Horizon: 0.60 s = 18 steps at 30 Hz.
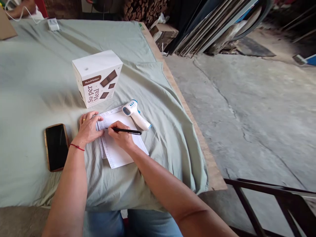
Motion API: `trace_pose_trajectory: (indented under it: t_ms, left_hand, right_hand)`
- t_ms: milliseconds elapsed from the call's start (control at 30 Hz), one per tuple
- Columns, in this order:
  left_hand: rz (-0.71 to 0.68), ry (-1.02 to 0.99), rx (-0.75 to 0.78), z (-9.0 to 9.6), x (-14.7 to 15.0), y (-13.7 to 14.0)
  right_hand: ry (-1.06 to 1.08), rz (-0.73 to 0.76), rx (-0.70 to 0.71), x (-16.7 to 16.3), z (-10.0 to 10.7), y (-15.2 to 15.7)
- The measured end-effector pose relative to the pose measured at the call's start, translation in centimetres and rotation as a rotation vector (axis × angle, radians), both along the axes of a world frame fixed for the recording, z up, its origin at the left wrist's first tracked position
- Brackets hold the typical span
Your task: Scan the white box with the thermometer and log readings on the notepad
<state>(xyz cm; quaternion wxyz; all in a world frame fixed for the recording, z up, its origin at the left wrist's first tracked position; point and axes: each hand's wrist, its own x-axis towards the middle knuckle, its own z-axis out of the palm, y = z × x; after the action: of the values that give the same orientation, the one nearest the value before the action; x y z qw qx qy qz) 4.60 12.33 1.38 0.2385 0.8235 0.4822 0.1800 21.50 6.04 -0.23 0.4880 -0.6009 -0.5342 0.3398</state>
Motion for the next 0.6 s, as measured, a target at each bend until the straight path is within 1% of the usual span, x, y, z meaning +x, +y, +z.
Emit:
trace_pose_trajectory:
  t_ms: [400,600]
  left_hand:
    - [-0.006,-0.001,-0.015,0.26,-0.04,-0.12]
    - [0.012,0.023,-0.043,0.86,0.16,-0.31]
  right_hand:
    - [-0.058,-0.003,0.012,-0.02,0.0,-0.15]
    - [-0.049,0.003,0.015,-0.06,0.05,-0.21]
